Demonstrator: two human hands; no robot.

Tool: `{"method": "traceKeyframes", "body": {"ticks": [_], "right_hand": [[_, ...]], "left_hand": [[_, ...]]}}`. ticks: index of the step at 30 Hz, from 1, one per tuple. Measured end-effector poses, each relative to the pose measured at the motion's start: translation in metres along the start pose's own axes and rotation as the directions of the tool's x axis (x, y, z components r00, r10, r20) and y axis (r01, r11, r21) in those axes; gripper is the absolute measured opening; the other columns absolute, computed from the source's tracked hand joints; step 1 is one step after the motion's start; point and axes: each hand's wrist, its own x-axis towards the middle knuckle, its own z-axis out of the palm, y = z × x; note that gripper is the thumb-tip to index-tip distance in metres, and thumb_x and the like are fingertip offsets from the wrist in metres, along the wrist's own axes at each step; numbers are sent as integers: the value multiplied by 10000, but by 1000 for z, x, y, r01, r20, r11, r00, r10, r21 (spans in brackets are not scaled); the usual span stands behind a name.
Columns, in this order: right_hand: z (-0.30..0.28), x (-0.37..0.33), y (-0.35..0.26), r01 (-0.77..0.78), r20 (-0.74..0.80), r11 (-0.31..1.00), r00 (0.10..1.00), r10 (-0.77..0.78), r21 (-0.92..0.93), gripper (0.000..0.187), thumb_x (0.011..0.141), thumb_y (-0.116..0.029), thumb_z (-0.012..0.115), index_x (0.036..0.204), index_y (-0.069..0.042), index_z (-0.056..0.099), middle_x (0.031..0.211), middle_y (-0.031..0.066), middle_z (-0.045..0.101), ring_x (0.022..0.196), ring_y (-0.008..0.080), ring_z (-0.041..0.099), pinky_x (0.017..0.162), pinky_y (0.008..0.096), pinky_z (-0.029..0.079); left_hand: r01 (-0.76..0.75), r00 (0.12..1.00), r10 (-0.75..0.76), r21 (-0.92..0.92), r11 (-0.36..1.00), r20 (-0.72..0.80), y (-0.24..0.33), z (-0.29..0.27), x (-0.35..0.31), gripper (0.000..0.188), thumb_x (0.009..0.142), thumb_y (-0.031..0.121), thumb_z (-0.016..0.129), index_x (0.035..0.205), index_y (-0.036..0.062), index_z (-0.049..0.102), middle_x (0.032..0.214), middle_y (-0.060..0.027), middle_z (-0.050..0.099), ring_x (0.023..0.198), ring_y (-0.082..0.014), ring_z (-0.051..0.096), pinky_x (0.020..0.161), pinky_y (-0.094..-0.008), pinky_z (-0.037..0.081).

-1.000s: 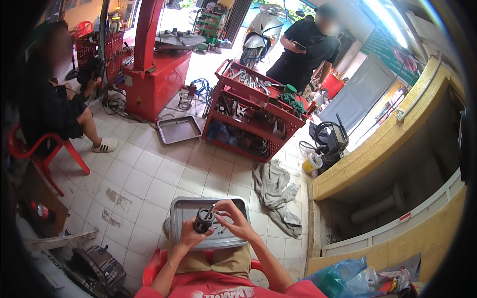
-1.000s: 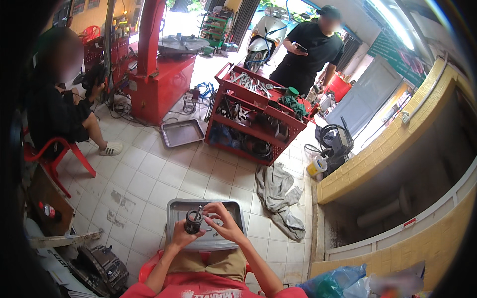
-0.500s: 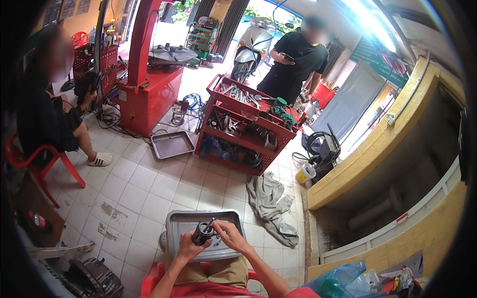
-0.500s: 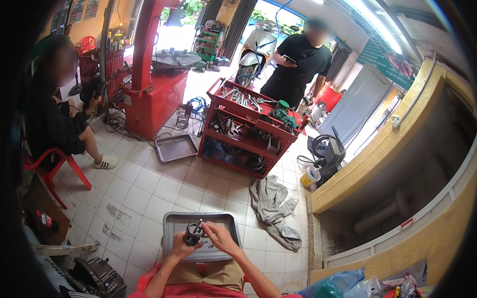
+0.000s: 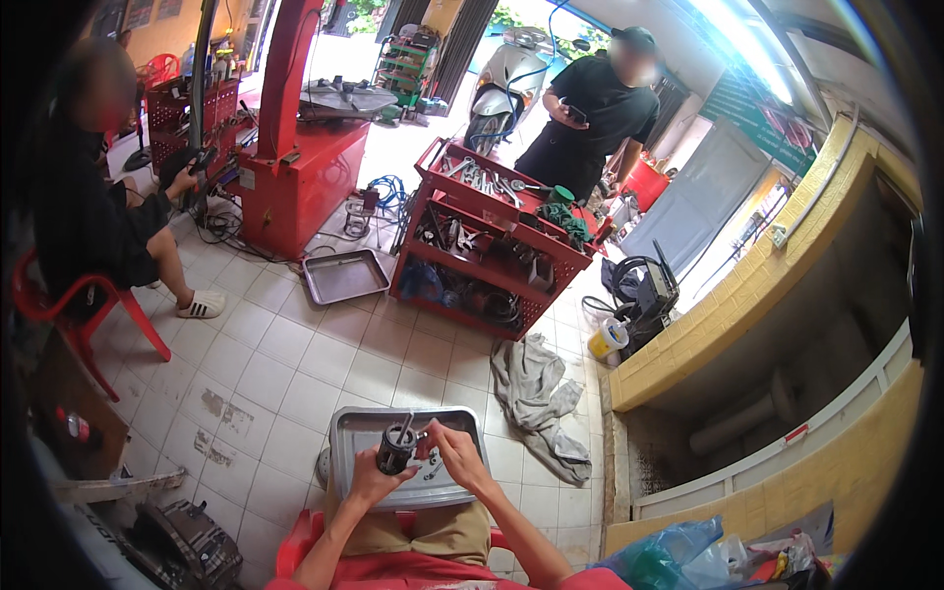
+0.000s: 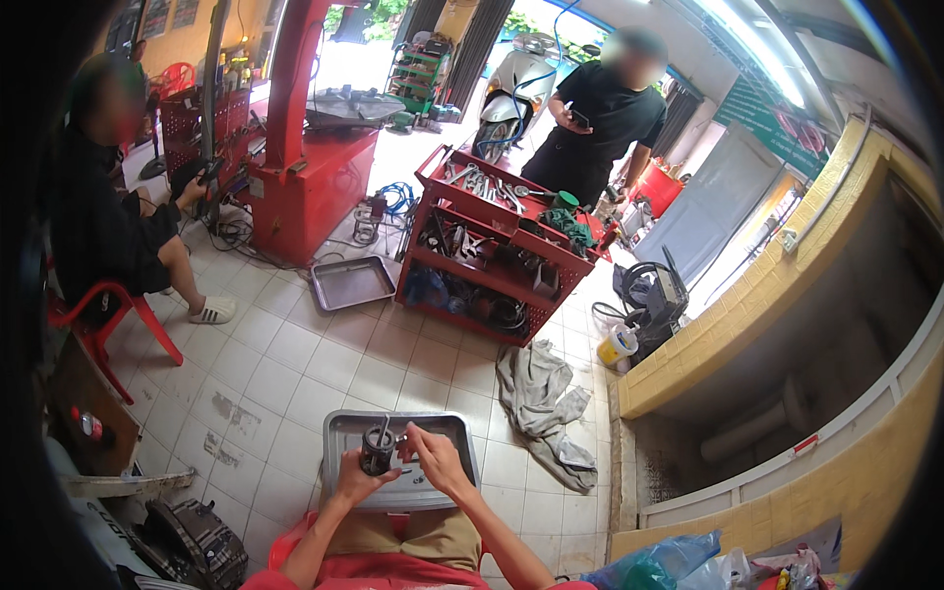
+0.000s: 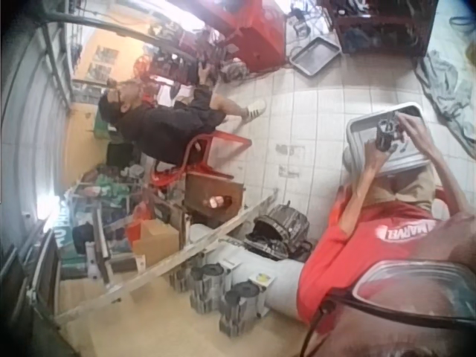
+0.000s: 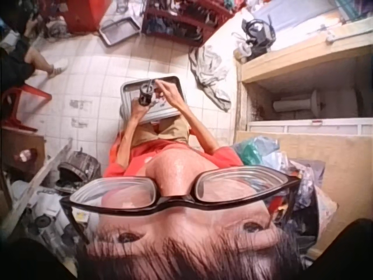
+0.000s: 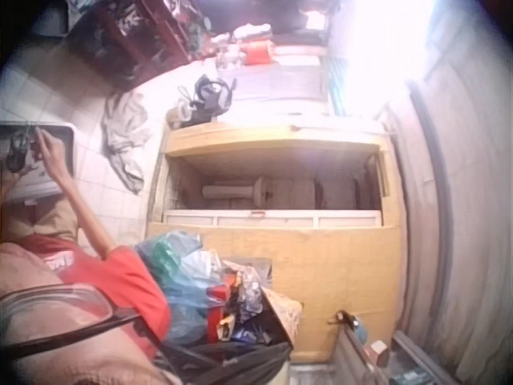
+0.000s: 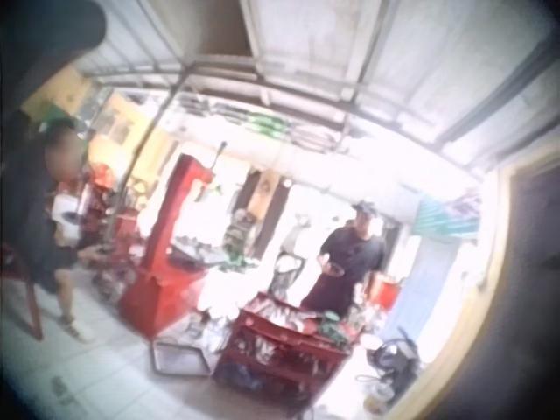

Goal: The person assembles a cylindrical mechanical component, likely a starter motor, by hand. They insert a shaft into the housing, place a gear onto the shaft, and secure the assembly with a nut and washer. The person uses a wrench to tighten the nut and repeatedly rotates the gear to check the fit.

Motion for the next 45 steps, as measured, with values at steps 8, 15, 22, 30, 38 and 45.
{"method": "traceKeyframes", "body": {"ticks": [8, 15, 22, 30, 38, 45], "right_hand": [[-10, 6, -11, 237, 79, 970, 968, -240, 49, 212, 1010, -123, 643, 1188, -30, 577, 1115, 61, 639, 1043, 153, 628, 826, 296, 520], [2, -1, -1, 189, 107, 979, 978, -182, -69, 228, 1071, -191, 544, 1028, 27, 596, 847, 121, 645, 759, 190, 672, 701, 325, 510], [9, -6, 5, 240, -56, 969, 970, -236, 63, 82, 992, 13, 585, 1072, 20, 568, 962, 86, 590, 979, 151, 622, 869, 314, 535], [21, 0, -15, 476, -115, 809, 834, -540, -344, 202, 875, 115, 602, 1023, -20, 574, 932, 138, 589, 842, 302, 622, 732, 375, 494], [26, -1, -10, 377, -230, 924, 906, -356, 55, 130, 1013, -36, 552, 1143, -25, 549, 1086, 93, 584, 913, 184, 595, 834, 318, 491], [9, -4, 0, 323, -110, 929, 932, -345, -182, 85, 1001, -47, 578, 1066, 8, 577, 1071, 114, 528, 992, 215, 568, 814, 303, 495]], "left_hand": [[5, 1000, -5, -1, 1000, -22, 6, -9, 0, 409, 685, 313, 925, 906, 36, 720, 754, -111, 723, 699, -243, 714, 695, -386, 560], [-28, 997, 34, -93, 995, 66, 12, -9, -2, 391, 740, 243, 861, 1065, 78, 720, 904, -122, 749, 855, -271, 747, 772, -372, 567], [-55, 997, 63, -147, 988, 50, -6, 1, -2, 523, 707, 305, 891, 1128, 55, 706, 937, -155, 733, 851, -262, 713, 807, -398, 542], [151, 969, -83, -294, 944, 233, 2, -9, -4, 390, 772, 317, 904, 897, 50, 648, 739, -30, 630, 605, -97, 613, 569, -290, 511], [87, 988, -35, -350, 933, 152, 1, -1, -8, 402, 770, 312, 896, 818, 52, 593, 659, -21, 593, 538, -87, 569, 541, -303, 480], [62, 992, -40, -178, 982, 122, -5, 10, -4, 392, 734, 286, 908, 837, 38, 622, 713, -43, 615, 642, -91, 539, 629, -315, 487]]}}
